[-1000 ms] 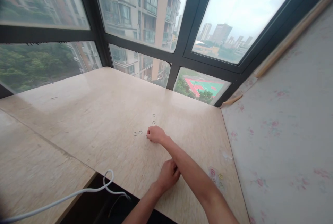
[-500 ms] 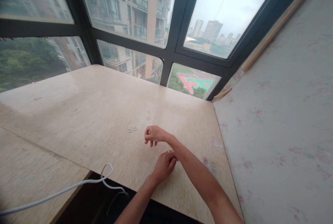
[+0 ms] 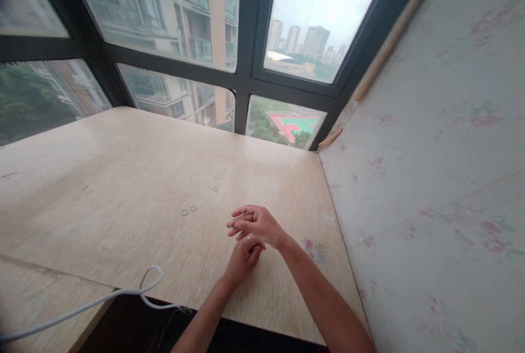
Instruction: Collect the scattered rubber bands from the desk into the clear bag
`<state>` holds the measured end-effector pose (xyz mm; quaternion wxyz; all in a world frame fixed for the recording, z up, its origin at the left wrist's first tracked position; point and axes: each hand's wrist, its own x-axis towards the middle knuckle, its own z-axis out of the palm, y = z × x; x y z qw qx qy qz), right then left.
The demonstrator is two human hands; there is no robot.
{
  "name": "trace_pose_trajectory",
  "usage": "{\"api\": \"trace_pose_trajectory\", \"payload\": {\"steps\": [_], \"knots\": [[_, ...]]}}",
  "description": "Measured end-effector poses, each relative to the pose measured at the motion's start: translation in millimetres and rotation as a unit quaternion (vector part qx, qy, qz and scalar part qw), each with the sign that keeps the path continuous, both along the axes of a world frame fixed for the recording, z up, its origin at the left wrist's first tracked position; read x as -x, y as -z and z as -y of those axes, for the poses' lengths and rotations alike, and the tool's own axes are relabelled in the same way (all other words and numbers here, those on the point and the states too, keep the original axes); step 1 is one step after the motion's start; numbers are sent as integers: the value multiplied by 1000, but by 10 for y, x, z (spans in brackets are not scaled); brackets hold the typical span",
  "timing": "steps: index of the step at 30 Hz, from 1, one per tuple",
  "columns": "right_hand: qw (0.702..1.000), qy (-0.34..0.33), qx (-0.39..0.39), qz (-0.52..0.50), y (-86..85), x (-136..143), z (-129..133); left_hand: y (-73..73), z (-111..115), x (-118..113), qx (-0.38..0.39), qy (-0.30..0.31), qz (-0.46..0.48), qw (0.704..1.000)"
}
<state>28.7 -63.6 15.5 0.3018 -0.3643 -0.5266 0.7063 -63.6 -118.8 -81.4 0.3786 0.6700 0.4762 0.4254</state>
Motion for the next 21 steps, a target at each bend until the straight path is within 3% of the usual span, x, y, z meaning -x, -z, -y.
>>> {"api": "trace_pose_trajectory", "payload": {"steps": [6,13,18,21], "knots": [[995,92,-18,28,141,-403,285,76,-19,-13,-16,12,-8,1000],[947,307,-34,82,254,-1056,803,21,-23,8,-1,39,-36,999],[925,362,16,111,360,-1511,1090,14,-23,11,0,55,-49,997],[902,402,1,159,426,-1739,1142,6,-23,11,6,58,-51,997]]}}
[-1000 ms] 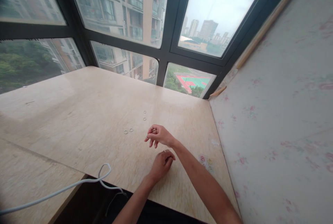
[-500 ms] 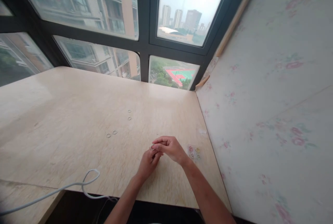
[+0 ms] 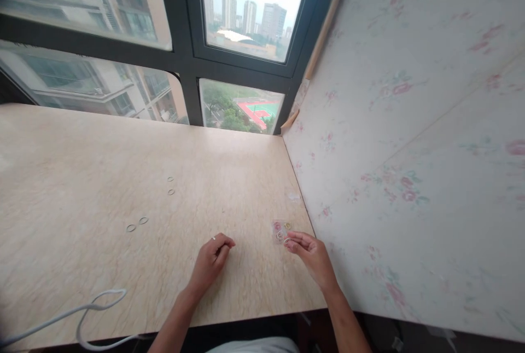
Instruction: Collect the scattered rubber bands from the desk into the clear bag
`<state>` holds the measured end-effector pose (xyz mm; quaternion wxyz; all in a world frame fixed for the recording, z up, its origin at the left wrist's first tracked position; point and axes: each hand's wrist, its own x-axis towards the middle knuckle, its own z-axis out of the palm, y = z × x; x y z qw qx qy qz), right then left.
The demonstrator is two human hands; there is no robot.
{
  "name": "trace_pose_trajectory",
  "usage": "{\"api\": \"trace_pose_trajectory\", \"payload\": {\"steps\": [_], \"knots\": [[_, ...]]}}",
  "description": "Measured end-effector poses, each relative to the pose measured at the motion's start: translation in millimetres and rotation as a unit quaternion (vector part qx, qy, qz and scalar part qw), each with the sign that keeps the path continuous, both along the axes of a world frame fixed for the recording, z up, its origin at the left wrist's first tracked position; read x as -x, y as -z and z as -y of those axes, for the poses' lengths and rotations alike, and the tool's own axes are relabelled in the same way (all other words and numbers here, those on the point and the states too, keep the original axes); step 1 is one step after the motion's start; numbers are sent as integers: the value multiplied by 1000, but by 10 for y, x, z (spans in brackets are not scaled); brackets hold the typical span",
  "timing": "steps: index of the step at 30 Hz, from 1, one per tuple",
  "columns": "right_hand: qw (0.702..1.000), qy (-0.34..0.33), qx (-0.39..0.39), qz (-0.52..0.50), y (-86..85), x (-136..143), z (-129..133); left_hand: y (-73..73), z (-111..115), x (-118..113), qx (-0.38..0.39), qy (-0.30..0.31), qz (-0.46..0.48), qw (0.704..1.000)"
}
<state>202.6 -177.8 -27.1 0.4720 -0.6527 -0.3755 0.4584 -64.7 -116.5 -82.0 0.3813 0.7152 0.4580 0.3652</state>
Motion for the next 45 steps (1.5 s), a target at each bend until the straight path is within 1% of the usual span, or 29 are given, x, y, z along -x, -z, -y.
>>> {"api": "trace_pose_trajectory", "payload": {"steps": [4,9,13,17,19,22,24,27,29,32,35,37,39,40,42,45], "knots": [[993,30,-3,113,64,-169,-26,-12,-3,1,6,0,-1,1000],[971,12,-2,240,88,-208,-68,2,-2,6,7,-2,1,1000],[949,8,-11,314,47,-231,-54,10,1,13,6,-3,5,1000],[939,4,-29,343,-18,-202,15,-18,5,20,6,-11,17,1000],[936,-10,-29,349,-30,-159,75,-41,14,29,8,-15,26,1000],[937,-64,-13,343,13,-86,187,-71,38,70,21,-27,47,998],[938,-99,17,331,94,-46,262,-81,47,135,43,-37,64,996],[929,-123,60,343,262,-1,344,-89,18,325,74,-67,72,992],[920,-134,69,362,366,25,368,-103,-33,523,77,-113,60,989],[912,-134,60,384,456,56,366,-142,-133,889,64,-231,27,970],[898,-121,31,422,478,75,346,-167,-237,1243,40,-356,-30,933],[883,-121,10,454,486,81,340,-169,-305,1430,29,-410,-99,906],[868,-119,-10,482,508,77,348,-166,-371,1568,25,-434,-176,883],[861,-119,-19,494,525,71,356,-167,-401,1619,25,-436,-211,875],[849,-124,-34,513,563,51,376,-175,-454,1690,29,-417,-267,868],[835,-142,-52,530,602,34,398,-198,-509,1737,45,-372,-316,871]]}}
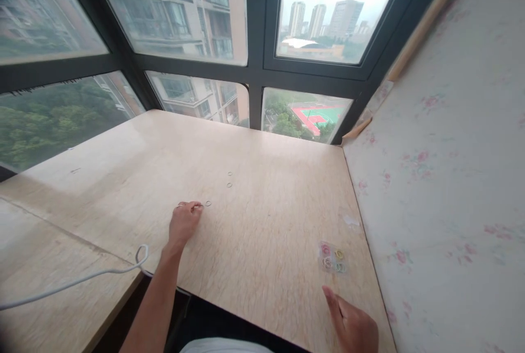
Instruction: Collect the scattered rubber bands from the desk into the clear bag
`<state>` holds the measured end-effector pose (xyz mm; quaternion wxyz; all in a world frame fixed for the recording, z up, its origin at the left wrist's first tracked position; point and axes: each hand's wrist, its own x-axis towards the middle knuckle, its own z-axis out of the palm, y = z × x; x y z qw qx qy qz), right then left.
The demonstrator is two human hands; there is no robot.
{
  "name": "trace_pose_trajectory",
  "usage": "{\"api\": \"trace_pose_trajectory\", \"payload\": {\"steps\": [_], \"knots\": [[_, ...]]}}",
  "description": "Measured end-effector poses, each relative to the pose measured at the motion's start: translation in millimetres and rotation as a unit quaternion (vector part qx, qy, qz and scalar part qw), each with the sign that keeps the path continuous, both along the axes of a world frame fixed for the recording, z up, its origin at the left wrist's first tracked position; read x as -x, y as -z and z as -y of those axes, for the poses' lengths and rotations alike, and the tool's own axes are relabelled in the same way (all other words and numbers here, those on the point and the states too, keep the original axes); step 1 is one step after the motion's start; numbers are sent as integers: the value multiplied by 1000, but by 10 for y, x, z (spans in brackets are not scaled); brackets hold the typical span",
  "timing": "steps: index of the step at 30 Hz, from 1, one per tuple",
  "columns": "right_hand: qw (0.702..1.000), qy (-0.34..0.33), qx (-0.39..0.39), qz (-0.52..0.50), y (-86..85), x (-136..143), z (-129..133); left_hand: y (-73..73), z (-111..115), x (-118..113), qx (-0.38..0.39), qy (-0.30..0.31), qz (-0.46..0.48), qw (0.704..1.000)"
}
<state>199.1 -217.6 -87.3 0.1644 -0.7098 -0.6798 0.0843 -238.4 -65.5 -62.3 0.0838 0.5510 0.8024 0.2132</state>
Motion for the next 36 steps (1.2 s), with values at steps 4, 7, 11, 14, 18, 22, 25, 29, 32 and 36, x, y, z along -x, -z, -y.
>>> {"api": "trace_pose_trajectory", "payload": {"steps": [4,7,11,14,18,22,25,29,32,36], "knots": [[999,12,-32,22,-21,58,-10,-3,-28,2,31,7,-31,999],[998,25,-53,34,-56,115,-34,17,-31,-10,40,12,-66,997],[996,25,-68,48,-49,134,-50,14,-25,-94,22,2,-20,1000],[995,32,-75,54,-21,128,-45,-26,-5,-282,-24,19,137,990],[995,25,-77,50,-17,135,-51,-105,49,-679,-82,82,335,935],[993,28,-95,61,-34,154,-72,-157,91,-1060,-101,106,388,910],[993,30,-95,67,-50,169,-86,-177,97,-1279,-101,116,414,897],[991,37,-105,74,-72,191,-107,-230,117,-1537,-88,147,439,882],[991,43,-109,64,-81,204,-123,-282,168,-1726,-77,177,445,874],[993,51,-97,48,-85,213,-136,-328,260,-1977,-51,219,456,861]]}}
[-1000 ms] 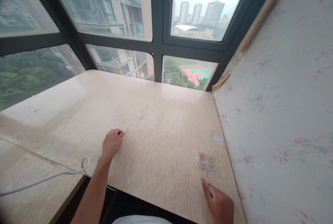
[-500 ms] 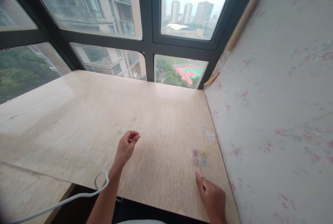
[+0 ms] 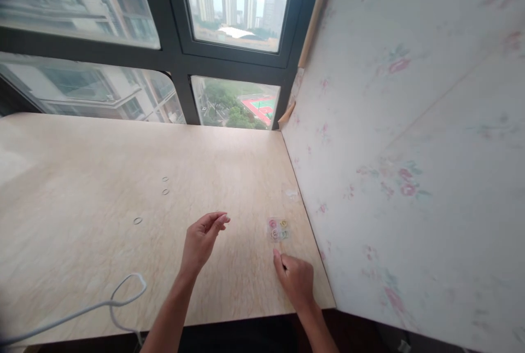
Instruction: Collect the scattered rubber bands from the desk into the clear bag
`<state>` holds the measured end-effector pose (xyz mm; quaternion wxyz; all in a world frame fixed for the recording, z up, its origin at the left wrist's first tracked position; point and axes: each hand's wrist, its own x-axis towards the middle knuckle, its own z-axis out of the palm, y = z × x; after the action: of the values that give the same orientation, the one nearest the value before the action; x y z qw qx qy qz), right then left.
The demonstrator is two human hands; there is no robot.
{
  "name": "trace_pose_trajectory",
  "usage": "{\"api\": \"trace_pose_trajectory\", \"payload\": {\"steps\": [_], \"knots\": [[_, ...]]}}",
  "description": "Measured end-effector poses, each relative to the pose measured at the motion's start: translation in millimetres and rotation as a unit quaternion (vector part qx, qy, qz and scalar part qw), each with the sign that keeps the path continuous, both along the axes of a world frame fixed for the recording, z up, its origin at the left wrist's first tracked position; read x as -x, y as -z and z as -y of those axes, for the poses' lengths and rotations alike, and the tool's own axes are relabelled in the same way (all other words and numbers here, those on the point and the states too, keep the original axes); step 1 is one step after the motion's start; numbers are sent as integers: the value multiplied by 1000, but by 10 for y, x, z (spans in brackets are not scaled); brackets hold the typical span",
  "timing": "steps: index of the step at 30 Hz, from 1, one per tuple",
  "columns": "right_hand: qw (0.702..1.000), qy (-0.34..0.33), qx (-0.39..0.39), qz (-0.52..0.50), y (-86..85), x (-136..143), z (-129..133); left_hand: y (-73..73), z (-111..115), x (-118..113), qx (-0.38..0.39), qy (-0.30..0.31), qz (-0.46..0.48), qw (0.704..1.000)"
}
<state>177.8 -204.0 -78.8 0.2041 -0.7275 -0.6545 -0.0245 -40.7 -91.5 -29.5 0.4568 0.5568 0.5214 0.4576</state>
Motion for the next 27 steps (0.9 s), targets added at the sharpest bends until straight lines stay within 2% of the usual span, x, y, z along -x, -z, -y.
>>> {"api": "trace_pose_trajectory", "payload": {"steps": [4,9,15,17,20,24,27], "knots": [[1000,8,-6,-16,-10,3,-4,-41,76,-257,-10,41,-19,999],[999,15,-7,-41,-32,7,-10,-75,113,-593,-62,84,-65,992],[998,9,-7,-61,-49,-12,-8,10,105,-958,-145,222,-100,959],[997,5,-14,-75,-47,-26,-11,55,92,-1038,-173,258,-127,942],[994,-1,-35,-104,-28,-48,-23,108,62,-1116,-198,278,-197,919],[989,-9,-59,-137,13,-68,-38,133,20,-1170,-184,282,-275,901],[986,-12,-61,-155,36,-80,-39,145,3,-1190,-174,291,-282,897]]}}
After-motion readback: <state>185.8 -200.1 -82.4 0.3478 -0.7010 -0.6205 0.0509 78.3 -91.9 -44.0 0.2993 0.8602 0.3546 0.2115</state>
